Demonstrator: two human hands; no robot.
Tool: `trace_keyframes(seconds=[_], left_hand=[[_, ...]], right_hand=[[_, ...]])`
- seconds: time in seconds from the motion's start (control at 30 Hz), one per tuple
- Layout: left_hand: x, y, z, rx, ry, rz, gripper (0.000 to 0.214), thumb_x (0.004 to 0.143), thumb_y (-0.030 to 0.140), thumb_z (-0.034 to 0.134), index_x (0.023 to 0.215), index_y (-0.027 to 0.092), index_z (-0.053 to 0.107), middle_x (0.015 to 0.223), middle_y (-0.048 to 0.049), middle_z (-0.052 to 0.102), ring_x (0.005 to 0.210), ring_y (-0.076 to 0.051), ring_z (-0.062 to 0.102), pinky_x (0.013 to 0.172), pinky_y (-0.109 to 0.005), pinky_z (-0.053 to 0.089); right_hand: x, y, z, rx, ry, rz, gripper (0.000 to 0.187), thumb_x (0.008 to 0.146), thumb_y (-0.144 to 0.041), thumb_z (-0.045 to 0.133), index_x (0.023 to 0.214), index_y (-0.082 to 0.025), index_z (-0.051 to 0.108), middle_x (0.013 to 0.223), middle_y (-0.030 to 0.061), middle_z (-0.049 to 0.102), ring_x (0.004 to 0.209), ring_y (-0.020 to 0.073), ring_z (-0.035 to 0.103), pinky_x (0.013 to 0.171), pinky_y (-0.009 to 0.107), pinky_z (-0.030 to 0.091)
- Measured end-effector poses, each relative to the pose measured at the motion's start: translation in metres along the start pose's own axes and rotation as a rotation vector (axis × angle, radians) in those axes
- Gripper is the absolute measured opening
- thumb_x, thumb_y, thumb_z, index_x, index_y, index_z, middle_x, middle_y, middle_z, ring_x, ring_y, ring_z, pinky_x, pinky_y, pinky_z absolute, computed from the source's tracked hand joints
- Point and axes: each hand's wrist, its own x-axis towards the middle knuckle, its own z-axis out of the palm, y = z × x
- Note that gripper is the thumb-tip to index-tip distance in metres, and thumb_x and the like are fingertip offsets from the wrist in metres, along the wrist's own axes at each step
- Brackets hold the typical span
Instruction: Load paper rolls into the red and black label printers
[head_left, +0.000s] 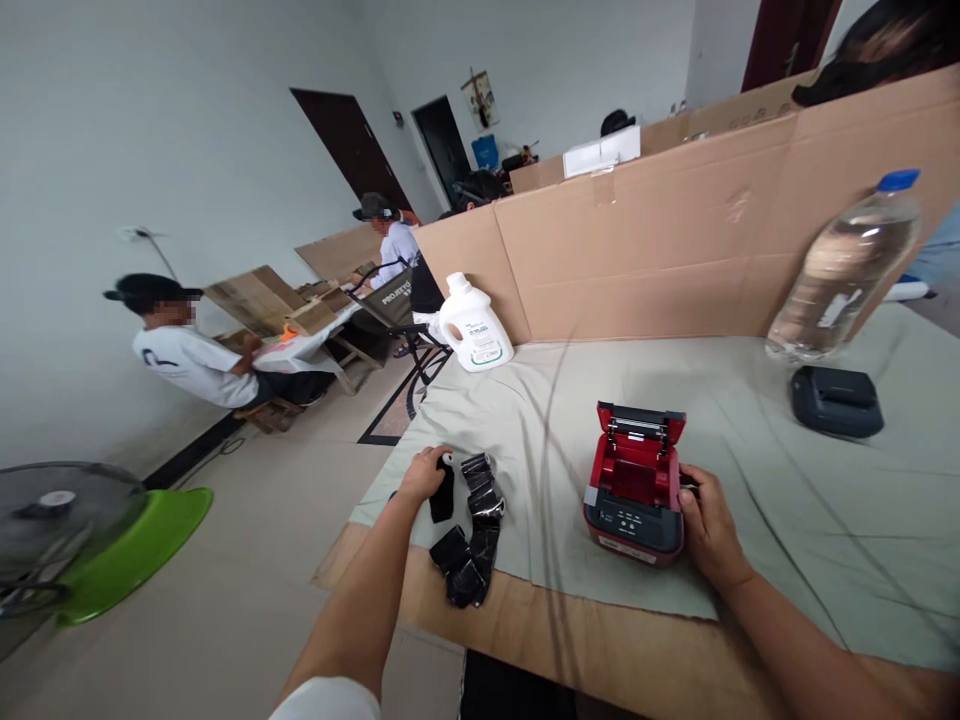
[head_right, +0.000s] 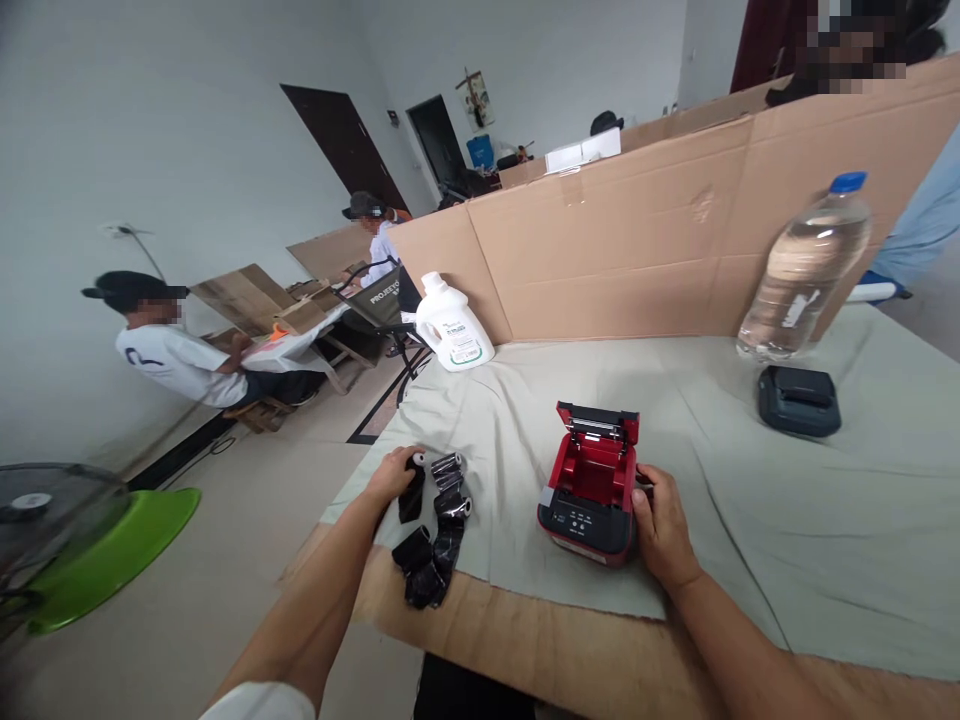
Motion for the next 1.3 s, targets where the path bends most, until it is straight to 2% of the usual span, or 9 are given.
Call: trace_keyframes(seconds=[0.17, 0.27, 0.33, 0.4, 0.6, 0.77, 0.9, 1.1, 1.3], left_hand=[[-0.025, 0.039, -0.047, -0.523, -0.142, 0.111, 0.048, 0.068, 0.021, 0.055, 0.115, 0.014, 0.057, 0.094, -0.0062, 0.065, 0.087, -0.022, 0.061, 0.079, -0.034, 0.049], [-0.057, 0.084, -0.075, -0.927, -0.616, 0.389, 0.051, 0.067, 0.031, 0.067, 0.115, 0.015, 0.059, 0.098, -0.0076, 0.066, 0.086, -0.022, 0.062, 0.074, -0.029, 0.049], [-0.074, 0.122, -0.085, -0.911, -1.055, 0.554, 0.055, 0.067, 0.033, 0.073, 0.117, 0.016, 0.059, 0.099, -0.0081, 0.067, 0.083, -0.020, 0.063, 0.072, -0.028, 0.050], [-0.082, 0.163, -0.083, -0.763, -1.269, 0.692, 0.052, 0.071, 0.028, 0.071, 0.120, 0.016, 0.058, 0.107, -0.0090, 0.066, 0.090, -0.020, 0.063, 0.076, -0.028, 0.050], [-0.065, 0.265, -0.037, -0.443, -0.675, 0.954, 0.045, 0.079, 0.017, 0.058, 0.124, 0.019, 0.052, 0.115, -0.0065, 0.063, 0.103, -0.019, 0.059, 0.090, -0.030, 0.046], [-0.053, 0.307, -0.012, 0.106, -0.558, 0.922, 0.045, 0.078, 0.018, 0.056, 0.122, 0.014, 0.050, 0.110, -0.0121, 0.066, 0.099, -0.026, 0.063, 0.083, -0.034, 0.048], [-0.051, 0.317, 0.003, 0.266, -0.519, 0.928, 0.034, 0.078, 0.019, 0.057, 0.112, 0.014, 0.057, 0.105, -0.0135, 0.068, 0.098, -0.028, 0.064, 0.083, -0.037, 0.049], [-0.052, 0.305, 0.025, 0.107, -0.418, 0.953, 0.040, 0.079, 0.023, 0.062, 0.118, 0.015, 0.056, 0.119, -0.0124, 0.063, 0.111, -0.028, 0.058, 0.096, -0.039, 0.044], [-0.087, 0.283, 0.034, -0.037, -0.183, 0.893, 0.039, 0.090, 0.031, 0.049, 0.127, 0.018, 0.051, 0.136, -0.0136, 0.052, 0.131, -0.030, 0.042, 0.111, -0.054, 0.026]], right_hand=[[0.001, -0.005, -0.001, 0.012, -0.007, 0.000, 0.040, 0.094, -0.047, 0.036, 0.122, -0.020, 0.047, 0.115, 0.0113, 0.055, 0.107, 0.0253, 0.053, 0.093, 0.046, 0.045], [0.001, -0.007, -0.002, 0.014, -0.003, -0.004, 0.038, 0.095, -0.045, 0.036, 0.121, -0.020, 0.047, 0.114, 0.0115, 0.055, 0.106, 0.0249, 0.053, 0.092, 0.045, 0.046], [0.001, -0.008, -0.002, 0.013, 0.002, -0.003, 0.038, 0.095, -0.045, 0.036, 0.121, -0.020, 0.048, 0.114, 0.0117, 0.055, 0.106, 0.0248, 0.053, 0.091, 0.045, 0.046], [0.001, -0.008, -0.002, 0.013, 0.005, 0.002, 0.038, 0.095, -0.046, 0.036, 0.120, -0.020, 0.048, 0.113, 0.0114, 0.055, 0.105, 0.0245, 0.054, 0.091, 0.045, 0.047], [0.001, -0.008, -0.003, -0.008, 0.009, -0.018, 0.035, 0.095, -0.042, 0.037, 0.119, -0.021, 0.048, 0.111, 0.0104, 0.057, 0.103, 0.0232, 0.055, 0.088, 0.043, 0.048], [0.002, -0.010, -0.005, 0.004, 0.002, -0.049, 0.031, 0.095, -0.038, 0.038, 0.120, -0.021, 0.047, 0.109, 0.0098, 0.057, 0.100, 0.0225, 0.056, 0.086, 0.042, 0.049], [0.002, -0.011, -0.005, 0.017, -0.014, -0.039, 0.031, 0.095, -0.039, 0.038, 0.120, -0.021, 0.047, 0.108, 0.0096, 0.056, 0.098, 0.0222, 0.056, 0.086, 0.041, 0.050], [0.003, -0.011, -0.005, 0.016, -0.007, -0.039, 0.031, 0.095, -0.039, 0.039, 0.119, -0.021, 0.047, 0.109, 0.0100, 0.056, 0.098, 0.0222, 0.056, 0.085, 0.042, 0.050], [0.002, -0.008, -0.004, 0.010, 0.024, -0.071, 0.030, 0.096, -0.037, 0.039, 0.119, -0.020, 0.047, 0.109, 0.0105, 0.056, 0.101, 0.0226, 0.055, 0.087, 0.045, 0.049]])
